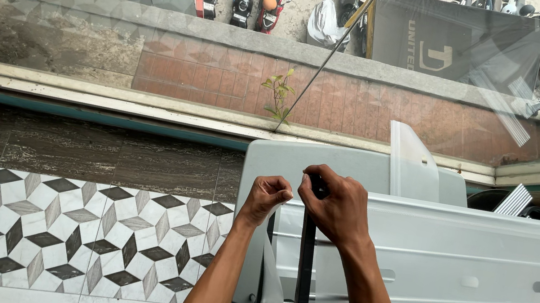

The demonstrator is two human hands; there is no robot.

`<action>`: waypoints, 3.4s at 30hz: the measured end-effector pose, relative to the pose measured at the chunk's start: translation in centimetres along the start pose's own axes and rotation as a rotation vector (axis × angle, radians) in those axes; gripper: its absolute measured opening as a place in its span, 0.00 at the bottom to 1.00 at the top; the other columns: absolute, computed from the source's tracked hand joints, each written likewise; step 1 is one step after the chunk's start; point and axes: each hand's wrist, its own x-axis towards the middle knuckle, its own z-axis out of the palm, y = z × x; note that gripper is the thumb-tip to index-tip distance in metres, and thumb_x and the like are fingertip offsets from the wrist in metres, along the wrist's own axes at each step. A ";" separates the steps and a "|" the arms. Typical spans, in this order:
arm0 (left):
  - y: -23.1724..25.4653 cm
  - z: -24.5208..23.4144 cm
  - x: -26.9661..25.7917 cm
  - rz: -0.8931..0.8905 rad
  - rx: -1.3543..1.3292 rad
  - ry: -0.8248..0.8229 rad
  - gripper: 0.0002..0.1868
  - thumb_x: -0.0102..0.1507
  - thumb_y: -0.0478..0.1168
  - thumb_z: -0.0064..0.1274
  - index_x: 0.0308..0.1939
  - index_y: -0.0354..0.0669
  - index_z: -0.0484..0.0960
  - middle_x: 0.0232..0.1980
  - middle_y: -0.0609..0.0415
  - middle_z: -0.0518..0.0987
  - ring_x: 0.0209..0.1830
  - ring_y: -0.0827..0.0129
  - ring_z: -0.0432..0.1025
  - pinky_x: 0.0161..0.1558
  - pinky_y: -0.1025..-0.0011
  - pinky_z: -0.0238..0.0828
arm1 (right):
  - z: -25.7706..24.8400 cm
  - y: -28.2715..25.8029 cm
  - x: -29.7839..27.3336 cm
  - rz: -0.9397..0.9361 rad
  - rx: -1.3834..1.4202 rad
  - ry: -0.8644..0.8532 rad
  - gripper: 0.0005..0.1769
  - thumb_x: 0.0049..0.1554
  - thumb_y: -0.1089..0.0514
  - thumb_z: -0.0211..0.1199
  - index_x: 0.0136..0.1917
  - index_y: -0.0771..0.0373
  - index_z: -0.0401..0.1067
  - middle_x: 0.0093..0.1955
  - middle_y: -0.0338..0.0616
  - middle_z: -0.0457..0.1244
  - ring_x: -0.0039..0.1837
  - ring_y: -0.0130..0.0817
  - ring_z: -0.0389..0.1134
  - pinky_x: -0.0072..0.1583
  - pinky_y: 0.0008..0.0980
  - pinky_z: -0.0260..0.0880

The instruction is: The person assembles a metal and plastic shelving unit by inserting metal rods into black plastic corner connectors and attaching translucent plastic shelves. They repeatedly pick up rods and plastic parts, align them, and secure them into the frame. The assembly progresses with multiple rods and shelves being added to the structure.

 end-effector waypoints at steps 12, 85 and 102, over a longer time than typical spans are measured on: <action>4.5 2.6 2.6 0.014 0.017 0.071 0.18 0.64 0.38 0.54 0.57 0.38 0.74 0.33 0.60 0.76 0.30 0.81 0.65 0.35 0.78 0.58 | 0.1 -1.2 1.0 -0.028 0.036 -0.006 0.10 0.56 0.53 0.65 0.46 0.61 0.77 0.28 0.45 0.67 0.29 0.41 0.69 0.35 0.38 0.67; 10.8 14.0 -12.0 -0.312 0.115 0.265 0.30 0.68 0.44 0.45 0.71 0.38 0.57 0.50 0.49 0.76 0.44 0.69 0.77 0.42 0.63 0.85 | -0.4 0.0 -5.5 -0.254 0.146 0.261 0.09 0.60 0.64 0.62 0.54 0.68 0.74 0.52 0.53 0.69 0.54 0.49 0.72 0.54 0.42 0.72; 10.8 15.4 -16.0 -0.072 -0.091 0.313 0.28 0.69 0.39 0.45 0.71 0.37 0.57 0.45 0.52 0.78 0.38 0.66 0.80 0.34 0.58 0.82 | -3.4 17.4 -29.7 0.653 1.679 0.828 0.26 0.62 0.51 0.50 0.72 0.51 0.54 0.57 0.49 0.63 0.59 0.45 0.69 0.55 0.51 0.73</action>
